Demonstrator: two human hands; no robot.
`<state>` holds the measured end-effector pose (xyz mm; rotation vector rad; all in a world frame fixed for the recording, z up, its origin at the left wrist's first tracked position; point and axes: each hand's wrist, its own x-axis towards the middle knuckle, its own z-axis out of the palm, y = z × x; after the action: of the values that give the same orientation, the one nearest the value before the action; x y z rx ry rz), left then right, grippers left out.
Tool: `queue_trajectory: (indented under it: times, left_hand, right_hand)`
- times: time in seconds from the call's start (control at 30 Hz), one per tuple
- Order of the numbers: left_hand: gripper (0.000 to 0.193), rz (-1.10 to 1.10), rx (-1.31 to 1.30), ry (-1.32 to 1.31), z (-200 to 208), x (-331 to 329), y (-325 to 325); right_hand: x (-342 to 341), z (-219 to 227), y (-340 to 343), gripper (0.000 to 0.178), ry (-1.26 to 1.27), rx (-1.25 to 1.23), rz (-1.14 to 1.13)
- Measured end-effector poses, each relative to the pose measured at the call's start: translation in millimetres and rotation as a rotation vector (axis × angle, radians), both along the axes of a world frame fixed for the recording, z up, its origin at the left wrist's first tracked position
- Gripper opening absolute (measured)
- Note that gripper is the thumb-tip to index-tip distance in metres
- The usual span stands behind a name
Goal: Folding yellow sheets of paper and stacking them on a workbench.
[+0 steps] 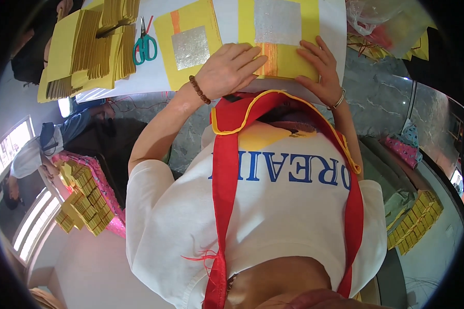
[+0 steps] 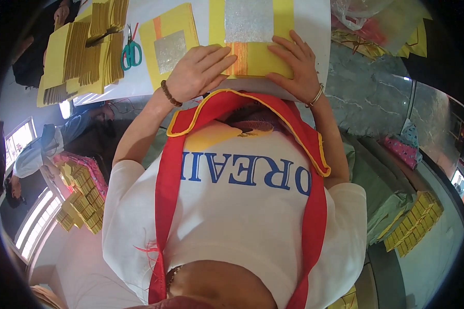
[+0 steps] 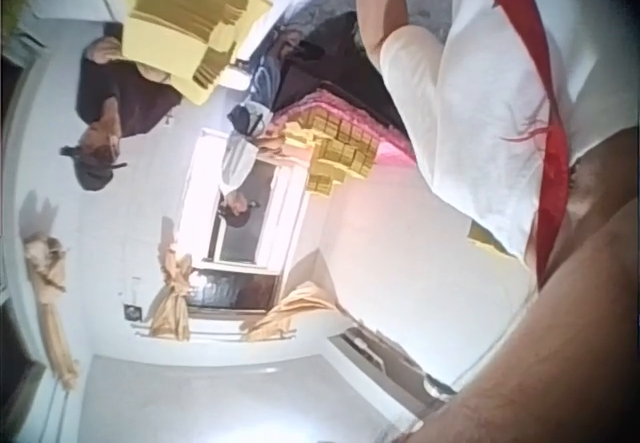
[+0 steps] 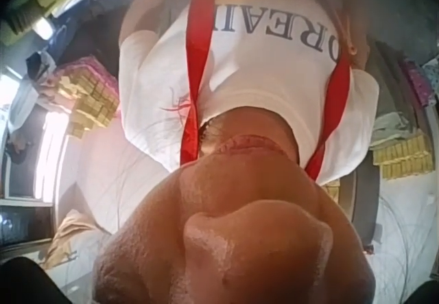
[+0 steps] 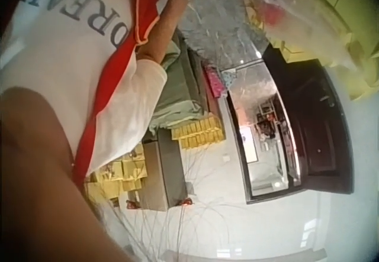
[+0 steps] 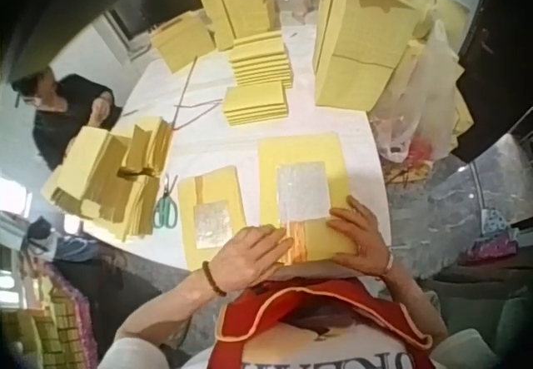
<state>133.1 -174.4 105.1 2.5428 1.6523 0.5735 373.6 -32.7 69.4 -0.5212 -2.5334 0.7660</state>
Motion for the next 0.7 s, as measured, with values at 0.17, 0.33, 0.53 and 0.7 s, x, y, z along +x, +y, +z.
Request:
queue_trajectory:
  times: [0.17,0.33,0.53,0.7]
  left_hand:
    - [0.033,-0.056,0.069,0.030,2,3,5]
    - [0.022,-0.106,0.028,-0.084,10,-6,10]
    - [0.014,-0.073,-0.088,-0.270,11,-14,18]
    - [0.018,-0.050,-0.128,-0.304,12,-19,24]
  right_hand:
    - [0,1,3,0.059,0.000,0.002,0.060]
    - [1,2,5,0.061,0.035,-0.071,0.089]
    - [2,3,6,0.060,0.066,-0.294,0.085]
    - [3,3,7,0.060,0.089,-0.410,0.103]
